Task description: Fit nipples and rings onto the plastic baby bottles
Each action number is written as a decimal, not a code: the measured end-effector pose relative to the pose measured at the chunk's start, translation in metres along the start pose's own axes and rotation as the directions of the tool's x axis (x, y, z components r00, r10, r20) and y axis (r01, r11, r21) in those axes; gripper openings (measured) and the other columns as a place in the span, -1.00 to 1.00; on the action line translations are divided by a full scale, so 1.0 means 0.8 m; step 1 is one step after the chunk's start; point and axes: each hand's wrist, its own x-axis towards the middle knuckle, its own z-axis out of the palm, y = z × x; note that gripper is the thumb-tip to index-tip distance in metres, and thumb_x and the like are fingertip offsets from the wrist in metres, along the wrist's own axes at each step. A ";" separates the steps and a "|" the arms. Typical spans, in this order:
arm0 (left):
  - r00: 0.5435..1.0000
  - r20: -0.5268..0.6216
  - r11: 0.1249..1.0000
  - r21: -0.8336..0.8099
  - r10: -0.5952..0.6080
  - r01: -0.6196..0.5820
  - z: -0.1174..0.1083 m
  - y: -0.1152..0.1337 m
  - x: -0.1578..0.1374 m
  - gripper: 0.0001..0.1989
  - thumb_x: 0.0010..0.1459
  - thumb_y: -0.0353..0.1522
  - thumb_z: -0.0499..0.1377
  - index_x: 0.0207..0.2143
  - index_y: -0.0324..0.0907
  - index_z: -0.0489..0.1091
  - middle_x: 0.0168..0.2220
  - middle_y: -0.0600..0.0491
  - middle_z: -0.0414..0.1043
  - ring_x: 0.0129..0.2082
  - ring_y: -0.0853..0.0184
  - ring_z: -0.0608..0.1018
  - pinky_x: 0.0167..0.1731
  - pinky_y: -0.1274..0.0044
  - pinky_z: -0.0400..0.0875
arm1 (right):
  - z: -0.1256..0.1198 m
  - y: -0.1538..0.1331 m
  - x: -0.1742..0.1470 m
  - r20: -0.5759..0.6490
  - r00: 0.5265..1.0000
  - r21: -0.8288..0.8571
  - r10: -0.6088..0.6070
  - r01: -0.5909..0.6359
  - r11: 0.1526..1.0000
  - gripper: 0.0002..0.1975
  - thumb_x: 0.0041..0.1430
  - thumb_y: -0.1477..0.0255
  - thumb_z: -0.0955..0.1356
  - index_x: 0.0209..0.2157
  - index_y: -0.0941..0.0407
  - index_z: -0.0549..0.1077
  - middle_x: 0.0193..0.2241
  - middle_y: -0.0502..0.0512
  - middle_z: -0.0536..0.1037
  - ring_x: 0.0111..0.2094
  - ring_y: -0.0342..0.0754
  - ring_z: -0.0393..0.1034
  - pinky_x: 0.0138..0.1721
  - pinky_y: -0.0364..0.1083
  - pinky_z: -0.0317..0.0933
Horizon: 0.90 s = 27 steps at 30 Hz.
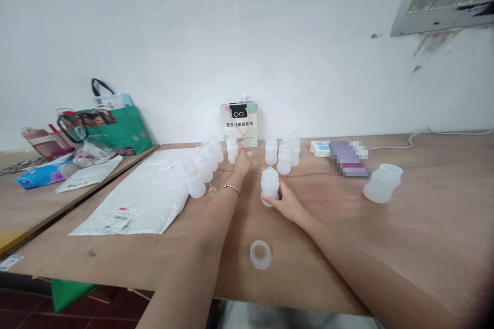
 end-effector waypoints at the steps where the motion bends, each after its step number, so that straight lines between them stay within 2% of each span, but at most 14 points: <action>1: 0.999 -0.033 1.000 0.015 -0.004 0.004 -0.001 -0.003 -0.002 -0.72 -0.04 -0.37 0.14 -0.23 -0.26 0.26 -0.18 -0.19 0.37 -0.03 0.11 0.34 -0.03 0.29 0.12 | 0.000 0.002 0.001 -0.007 1.000 0.003 -0.004 0.004 1.000 -0.38 -0.12 0.23 0.40 0.00 0.10 0.22 -0.08 0.18 0.42 -0.08 0.07 0.31 -0.07 0.07 0.18; 5: 0.984 -0.168 0.997 0.045 0.062 -0.055 -0.010 0.006 -0.013 -0.72 0.04 -0.32 0.08 -0.18 -0.23 0.24 -0.08 -0.15 0.30 0.00 0.20 0.31 0.01 0.33 0.10 | 0.001 0.007 0.004 -0.009 1.000 0.007 -0.012 0.012 1.000 -0.36 -0.12 0.23 0.40 0.02 0.10 0.22 -0.08 0.18 0.42 -0.09 0.06 0.32 -0.07 0.06 0.19; 9: 0.951 -0.227 0.971 -0.064 0.211 -0.231 -0.032 0.048 -0.034 -0.66 0.09 -0.25 0.05 -0.09 -0.19 0.19 -0.05 -0.08 0.29 -0.02 0.30 0.34 -0.01 0.43 0.18 | 0.003 0.008 0.005 -0.010 1.000 0.007 -0.017 0.017 1.000 -0.37 -0.11 0.22 0.39 0.02 0.11 0.22 -0.09 0.18 0.43 -0.10 0.05 0.34 -0.08 0.06 0.20; 10: 0.943 -0.213 0.949 -0.127 0.257 -0.288 -0.039 0.061 -0.043 -0.66 0.10 -0.24 0.06 -0.09 -0.19 0.19 -0.09 -0.07 0.32 -0.06 0.31 0.37 -0.04 0.44 0.22 | 0.004 0.007 0.005 -0.012 1.000 0.013 -0.028 0.028 1.000 -0.37 -0.10 0.22 0.39 0.03 0.10 0.21 -0.08 0.17 0.42 -0.09 0.05 0.33 -0.08 0.06 0.20; 12: 0.935 -0.108 0.906 -0.229 0.339 -0.355 -0.052 0.086 -0.068 -0.67 0.10 -0.23 0.07 -0.12 -0.19 0.22 -0.15 -0.05 0.36 -0.13 0.31 0.41 -0.09 0.45 0.26 | 0.006 0.005 0.005 -0.017 0.999 0.023 -0.047 0.047 0.999 -0.36 -0.10 0.23 0.39 0.04 0.10 0.19 -0.06 0.17 0.41 -0.06 0.05 0.31 -0.07 0.05 0.19; 14: 0.920 0.027 0.899 -0.224 0.392 -0.377 -0.062 0.104 -0.095 -0.69 0.09 -0.23 0.09 -0.14 -0.17 0.26 -0.16 -0.03 0.37 -0.16 0.32 0.42 -0.10 0.45 0.27 | 0.007 0.003 0.005 -0.018 0.999 0.019 -0.040 0.040 0.999 -0.36 -0.10 0.22 0.39 0.03 0.10 0.20 -0.06 0.17 0.41 -0.06 0.06 0.31 -0.08 0.05 0.19; 16: 0.907 0.098 0.903 -0.184 0.410 -0.388 -0.067 0.113 -0.116 -0.71 0.08 -0.24 0.10 -0.15 -0.16 0.29 -0.16 -0.01 0.37 -0.17 0.32 0.42 -0.09 0.45 0.26 | 0.008 0.001 0.005 -0.012 1.000 0.008 -0.026 0.026 1.000 -0.37 -0.10 0.21 0.38 0.02 0.11 0.21 -0.07 0.18 0.42 -0.08 0.07 0.32 -0.09 0.06 0.20; 19: 0.894 0.133 0.901 -0.134 0.428 -0.412 -0.064 0.110 -0.127 -0.73 0.08 -0.25 0.11 -0.17 -0.15 0.31 -0.17 0.01 0.39 -0.17 0.31 0.41 -0.09 0.45 0.26 | 0.009 0.000 0.005 -0.004 1.000 0.008 -0.029 0.029 1.000 -0.37 -0.09 0.21 0.38 0.02 0.11 0.20 -0.08 0.18 0.42 -0.08 0.07 0.32 -0.08 0.06 0.19; 23: 0.886 0.181 0.904 -0.046 0.426 -0.425 -0.054 0.096 -0.121 -0.71 0.06 -0.23 0.12 -0.17 -0.15 0.32 -0.20 0.01 0.40 -0.19 0.31 0.42 -0.12 0.45 0.28 | 0.009 -0.001 0.005 0.001 0.999 0.017 -0.038 0.038 0.999 -0.38 -0.08 0.22 0.38 0.03 0.10 0.19 -0.10 0.16 0.43 -0.10 0.05 0.33 -0.09 0.06 0.19; 27: 0.877 0.237 0.904 -0.017 0.418 -0.426 -0.057 0.095 -0.117 -0.64 0.02 -0.22 0.15 -0.12 -0.14 0.31 -0.18 0.01 0.41 -0.18 0.28 0.42 -0.12 0.44 0.29 | 0.008 -0.002 0.005 -0.011 0.999 -0.006 -0.035 0.035 0.999 -0.39 -0.09 0.23 0.39 0.00 0.12 0.22 -0.12 0.16 0.44 -0.13 0.05 0.34 -0.12 0.05 0.20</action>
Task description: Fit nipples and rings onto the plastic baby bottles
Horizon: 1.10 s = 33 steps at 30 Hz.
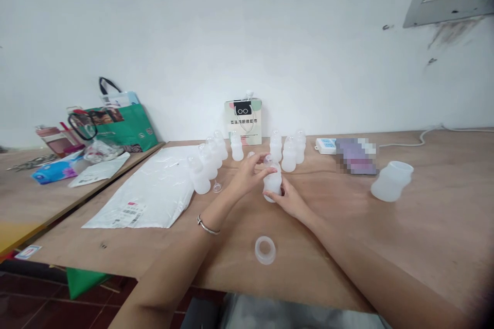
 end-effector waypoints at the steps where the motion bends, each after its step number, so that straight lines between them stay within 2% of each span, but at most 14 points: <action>1: 1.000 0.020 1.000 0.008 -0.008 0.008 -0.003 0.002 0.001 -0.63 0.01 -0.22 0.16 -0.11 -0.13 0.31 -0.18 0.01 0.41 -0.17 0.27 0.43 -0.12 0.43 0.29 | 0.000 0.000 0.000 -0.007 1.000 -0.005 -0.001 0.001 1.000 -0.40 -0.10 0.23 0.39 0.00 0.12 0.22 -0.13 0.16 0.44 -0.13 0.05 0.34 -0.12 0.05 0.20; 5: 0.994 0.099 0.996 0.083 -0.035 0.027 -0.012 0.010 0.006 -0.62 0.01 -0.19 0.15 -0.11 -0.12 0.33 -0.20 0.00 0.43 -0.18 0.22 0.44 -0.17 0.40 0.31 | -0.001 -0.002 0.000 -0.003 1.000 -0.005 -0.003 0.003 1.000 -0.42 -0.09 0.23 0.38 -0.01 0.11 0.23 -0.14 0.16 0.45 -0.14 0.05 0.35 -0.12 0.05 0.20; 10: 0.987 0.163 0.985 0.170 0.002 -0.030 -0.017 0.013 0.012 -0.65 0.05 -0.18 0.11 -0.14 -0.13 0.35 -0.21 -0.03 0.43 -0.20 0.18 0.43 -0.22 0.40 0.30 | -0.001 -0.007 -0.002 0.004 1.000 -0.014 0.002 -0.002 1.000 -0.40 -0.08 0.23 0.38 0.01 0.10 0.21 -0.12 0.16 0.44 -0.12 0.05 0.33 -0.12 0.04 0.20; 18: 0.963 0.265 0.940 0.340 -0.051 -0.044 -0.016 0.024 0.018 -0.65 0.05 -0.14 0.09 -0.21 -0.18 0.35 -0.34 0.01 0.43 -0.33 0.27 0.42 -0.28 0.43 0.29 | 0.000 -0.004 -0.001 -0.006 1.000 -0.001 0.006 -0.006 1.000 -0.44 -0.08 0.26 0.38 -0.02 0.12 0.25 -0.15 0.15 0.45 -0.13 0.05 0.34 -0.13 0.03 0.21; 21: 0.965 0.249 0.926 0.377 -0.082 -0.019 -0.012 0.026 0.014 -0.65 0.08 -0.16 0.06 -0.16 -0.19 0.32 -0.33 0.01 0.42 -0.32 0.29 0.41 -0.28 0.45 0.30 | 0.000 0.000 0.000 -0.013 1.000 -0.004 0.005 -0.006 1.000 -0.46 -0.09 0.27 0.39 -0.04 0.11 0.27 -0.18 0.14 0.47 -0.15 0.04 0.35 -0.15 0.03 0.22; 28: 0.985 0.160 0.962 0.273 -0.061 0.015 -0.002 0.015 0.000 -0.61 0.11 -0.19 0.05 -0.04 -0.18 0.26 -0.20 -0.01 0.41 -0.19 0.27 0.41 -0.17 0.43 0.31 | 0.001 0.001 0.001 -0.003 1.000 -0.013 -0.003 0.003 1.000 -0.48 -0.09 0.25 0.38 -0.07 0.12 0.29 -0.20 0.13 0.47 -0.20 0.02 0.36 -0.19 0.00 0.23; 31: 0.996 0.082 0.988 0.154 -0.045 0.032 0.008 0.006 -0.009 -0.58 0.12 -0.20 0.03 0.02 -0.16 0.21 -0.10 -0.03 0.37 -0.11 0.27 0.40 -0.09 0.42 0.29 | 0.001 -0.001 0.000 0.015 1.000 -0.014 0.001 -0.001 1.000 -0.49 -0.07 0.24 0.37 -0.07 0.13 0.29 -0.18 0.14 0.47 -0.18 0.03 0.36 -0.18 0.01 0.23; 33: 0.997 0.062 0.998 0.052 -0.043 0.040 0.015 -0.002 -0.017 -0.48 0.08 -0.22 0.09 0.10 -0.13 0.12 0.01 -0.05 0.30 -0.04 0.26 0.37 -0.06 0.42 0.29 | 0.000 -0.002 0.000 0.027 1.000 -0.022 0.001 0.000 1.000 -0.53 -0.04 0.26 0.35 -0.07 0.13 0.30 -0.17 0.14 0.47 -0.17 0.04 0.36 -0.17 0.01 0.23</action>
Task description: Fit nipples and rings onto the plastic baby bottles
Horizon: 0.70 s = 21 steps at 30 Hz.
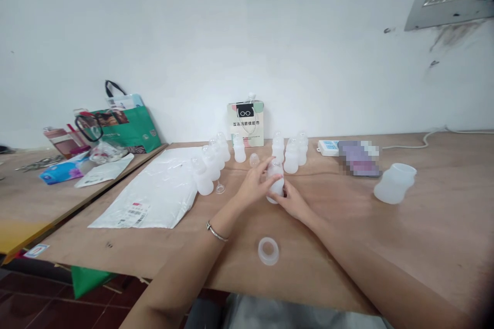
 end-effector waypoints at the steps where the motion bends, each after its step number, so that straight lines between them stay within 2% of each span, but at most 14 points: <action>1: 1.000 0.018 0.999 -0.045 -0.004 0.005 0.003 -0.005 -0.003 -0.40 0.04 -0.22 0.14 0.13 -0.11 0.07 0.03 -0.06 0.27 -0.03 0.24 0.37 -0.08 0.42 0.30 | -0.001 0.000 0.000 0.004 1.000 -0.007 -0.005 0.005 1.000 -0.55 -0.03 0.28 0.34 -0.08 0.13 0.31 -0.16 0.15 0.48 -0.16 0.04 0.36 -0.17 0.02 0.23; 3: 0.997 0.070 0.993 -0.111 -0.032 0.040 0.009 -0.017 -0.007 -0.30 -0.04 -0.24 0.20 0.15 -0.11 0.03 0.01 -0.08 0.29 -0.08 0.23 0.41 -0.16 0.43 0.36 | -0.002 -0.001 -0.001 0.013 1.000 -0.034 -0.010 0.011 0.999 -0.58 -0.02 0.29 0.34 -0.09 0.12 0.32 -0.16 0.14 0.48 -0.16 0.05 0.37 -0.16 0.03 0.23; 5: 0.993 0.079 0.985 -0.143 -0.083 0.094 0.012 -0.031 -0.005 -0.32 -0.05 -0.26 0.21 0.13 -0.11 0.06 -0.05 -0.07 0.34 -0.17 0.25 0.45 -0.24 0.44 0.40 | -0.002 -0.001 -0.002 0.014 1.000 -0.065 -0.005 0.006 0.998 -0.56 -0.06 0.29 0.36 -0.10 0.11 0.33 -0.16 0.14 0.49 -0.16 0.06 0.38 -0.15 0.04 0.24; 11: 0.988 -0.084 0.986 -0.117 -0.129 0.119 0.027 -0.064 0.037 -0.45 -0.03 -0.29 0.20 0.04 -0.13 0.17 -0.06 -0.06 0.34 -0.13 0.25 0.42 -0.19 0.42 0.36 | 0.001 0.003 -0.005 -0.118 0.993 -0.154 0.004 -0.022 0.988 -0.37 -0.11 0.32 0.38 0.04 0.12 0.19 0.00 0.23 0.36 0.00 0.09 0.27 -0.01 0.10 0.16; 16: 0.973 -0.157 0.985 -0.054 -0.171 0.165 0.051 -0.078 0.083 -0.46 -0.04 -0.29 0.22 0.02 -0.14 0.19 -0.08 -0.07 0.37 -0.06 0.21 0.38 -0.05 0.37 0.23 | 0.001 0.000 -0.008 -0.107 0.993 -0.253 0.045 -0.071 0.965 -0.48 -0.02 0.33 0.31 0.00 0.19 0.20 0.02 0.32 0.32 0.04 0.11 0.23 0.01 0.12 0.15; 21: 0.967 -0.189 0.985 -0.015 -0.173 0.173 0.071 -0.091 0.109 -0.40 -0.06 -0.25 0.22 0.05 -0.16 0.14 -0.02 -0.09 0.32 -0.03 0.23 0.37 -0.06 0.41 0.23 | 0.000 -0.004 -0.009 -0.092 0.995 -0.276 0.026 -0.051 0.960 -0.57 0.00 0.35 0.29 -0.06 0.18 0.23 -0.03 0.31 0.34 0.01 0.10 0.26 -0.04 0.10 0.19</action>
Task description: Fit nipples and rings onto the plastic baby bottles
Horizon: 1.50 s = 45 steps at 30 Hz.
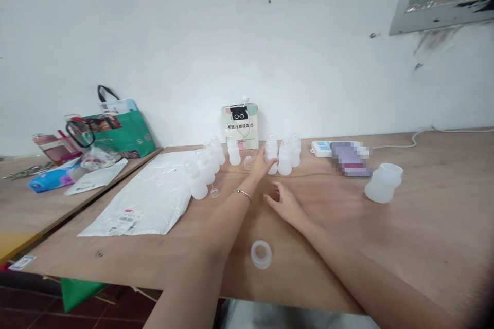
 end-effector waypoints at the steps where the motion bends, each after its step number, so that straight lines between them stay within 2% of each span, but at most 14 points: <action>1: 1.000 -0.004 1.000 0.004 -0.001 0.001 0.002 -0.001 0.001 -0.38 -0.05 -0.24 0.22 0.06 -0.16 0.13 -0.02 -0.10 0.32 -0.03 0.23 0.37 -0.07 0.41 0.24 | 0.000 0.000 0.000 -0.001 1.000 0.002 0.001 -0.001 1.000 -0.58 0.00 0.35 0.29 -0.07 0.18 0.24 -0.03 0.30 0.35 0.01 0.09 0.26 -0.04 0.09 0.19; 5: 0.997 -0.003 0.997 0.006 -0.082 0.082 -0.006 0.008 -0.003 -0.20 -0.09 -0.13 0.22 0.15 -0.17 -0.03 -0.01 -0.13 0.31 -0.03 0.20 0.38 -0.08 0.41 0.24 | -0.003 -0.005 -0.002 -0.005 1.000 0.030 0.004 -0.003 1.000 -0.62 0.02 0.33 0.27 -0.10 0.15 0.25 -0.05 0.26 0.34 -0.05 0.04 0.30 -0.05 0.06 0.20; 9: 0.998 -0.063 0.987 0.152 -0.031 0.040 -0.061 0.030 -0.024 -0.29 0.05 -0.04 0.03 0.16 -0.21 -0.04 0.08 -0.17 0.20 0.03 0.21 0.33 -0.06 0.44 0.23 | -0.013 -0.016 -0.008 0.039 0.999 0.091 0.001 -0.005 0.996 -0.69 0.05 0.25 0.26 -0.18 0.11 0.30 -0.18 0.13 0.39 -0.25 -0.05 0.34 -0.19 -0.02 0.24; 12: 0.974 0.226 0.830 0.540 0.018 -0.141 -0.123 0.037 -0.051 -0.58 0.17 -0.16 -0.09 -0.05 -0.22 0.26 -0.07 -0.11 0.35 -0.07 0.25 0.40 -0.10 0.46 0.26 | -0.022 -0.026 -0.014 0.224 0.971 0.131 -0.090 0.062 0.989 -0.72 0.07 0.18 0.25 -0.28 0.08 0.34 -0.41 0.01 0.38 -0.40 -0.12 0.27 -0.33 -0.10 0.20; 14: 0.916 0.382 0.656 0.723 -0.118 -0.217 -0.159 0.033 -0.073 -0.73 0.13 -0.27 0.00 -0.20 -0.20 0.36 -0.19 -0.08 0.42 -0.17 0.24 0.45 -0.16 0.45 0.29 | -0.028 -0.034 -0.019 0.396 0.902 0.153 -0.172 0.120 0.981 -0.69 0.02 0.15 0.29 -0.27 0.07 0.36 -0.45 -0.03 0.34 -0.44 -0.15 0.22 -0.40 -0.14 0.16; 20: 0.889 0.363 0.473 0.858 -0.278 -0.202 -0.186 0.004 -0.121 -0.90 -0.06 -0.56 0.12 -0.44 -0.28 0.38 -0.32 -0.21 0.44 -0.22 0.10 0.47 -0.24 0.35 0.28 | -0.042 -0.058 -0.038 0.736 0.588 0.153 -0.336 0.339 0.928 -0.44 -0.29 0.20 0.47 -0.15 -0.05 0.39 -0.26 -0.02 0.28 -0.23 -0.08 0.22 -0.23 -0.15 0.15; 24: 0.890 0.349 0.419 0.884 -0.293 -0.208 -0.174 -0.003 -0.127 -0.83 -0.05 -0.64 0.06 -0.43 -0.33 0.39 -0.35 -0.25 0.43 -0.25 0.09 0.48 -0.28 0.37 0.25 | -0.046 -0.064 -0.044 0.793 0.524 0.159 -0.311 0.315 0.936 -0.60 -0.20 0.24 0.44 -0.22 -0.04 0.45 -0.24 -0.01 0.26 -0.25 -0.11 0.25 -0.23 -0.15 0.18; 27: 0.897 0.354 0.400 0.887 -0.263 -0.233 -0.173 0.004 -0.123 -0.78 0.00 -0.64 0.00 -0.39 -0.33 0.40 -0.35 -0.24 0.43 -0.24 0.11 0.47 -0.24 0.35 0.22 | -0.044 -0.060 -0.041 0.774 0.569 0.186 -0.278 0.215 0.959 -0.66 -0.14 0.28 0.41 -0.23 0.00 0.47 -0.28 -0.01 0.30 -0.40 -0.18 0.26 -0.39 -0.19 0.19; 30: 0.902 0.376 0.398 0.877 -0.214 -0.271 -0.177 0.023 -0.114 -0.73 0.02 -0.61 -0.01 -0.27 -0.26 0.39 -0.26 -0.17 0.42 -0.20 0.15 0.46 -0.20 0.36 0.21 | -0.037 -0.053 -0.032 0.667 0.710 0.296 -0.225 0.025 0.955 -0.69 -0.07 0.32 0.38 -0.21 0.04 0.47 -0.31 0.01 0.39 -0.35 -0.14 0.30 -0.32 -0.16 0.22; 32: 0.908 0.397 0.470 0.832 -0.136 -0.294 -0.177 0.040 -0.108 -0.72 0.05 -0.52 0.02 -0.19 -0.16 0.37 -0.22 -0.09 0.41 -0.21 0.20 0.46 -0.21 0.38 0.23 | -0.031 -0.047 -0.025 0.569 0.809 0.456 -0.148 -0.161 0.875 -0.72 0.01 0.33 0.32 -0.20 0.08 0.45 -0.28 0.06 0.44 -0.25 -0.08 0.34 -0.20 -0.11 0.23; 34: 0.915 0.404 0.644 0.694 0.021 -0.321 -0.171 0.057 -0.106 -0.74 0.07 -0.41 0.06 -0.16 -0.10 0.36 -0.22 -0.02 0.40 -0.23 0.25 0.46 -0.22 0.42 0.26 | -0.025 -0.043 -0.017 0.477 0.878 0.624 -0.035 -0.310 0.717 -0.72 0.07 0.31 0.24 -0.23 0.12 0.44 -0.26 0.10 0.48 -0.22 -0.06 0.36 -0.13 -0.07 0.23; 37: 0.924 0.273 0.901 0.268 0.269 -0.341 -0.150 0.078 -0.113 -0.79 0.08 -0.34 0.07 -0.20 -0.13 0.34 -0.23 0.02 0.41 -0.22 0.33 0.46 -0.18 0.48 0.30 | -0.020 -0.038 -0.008 0.414 0.902 0.763 0.122 -0.417 0.494 -0.72 0.10 0.28 0.18 -0.27 0.12 0.39 -0.26 0.15 0.49 -0.25 -0.06 0.40 -0.09 -0.04 0.25; 40: 0.953 0.087 0.957 -0.052 0.289 -0.286 -0.124 0.082 -0.130 -0.83 0.07 -0.36 0.09 -0.24 -0.17 0.31 -0.20 0.01 0.44 -0.16 0.34 0.46 -0.11 0.47 0.30 | -0.019 -0.036 -0.005 0.411 0.900 0.785 0.146 -0.430 0.446 -0.73 0.10 0.30 0.15 -0.26 0.11 0.35 -0.22 0.17 0.48 -0.20 -0.07 0.40 -0.05 -0.06 0.24; 45: 0.977 0.058 0.979 -0.036 0.205 -0.203 -0.098 0.068 -0.146 -0.83 -0.04 -0.42 0.19 -0.31 -0.16 0.35 -0.23 0.03 0.49 -0.18 0.29 0.48 -0.06 0.37 0.24 | -0.019 -0.037 -0.007 0.415 0.904 0.815 0.104 -0.420 0.399 -0.72 0.11 0.32 0.14 -0.19 0.11 0.32 -0.19 0.15 0.48 -0.14 -0.10 0.40 -0.03 -0.09 0.23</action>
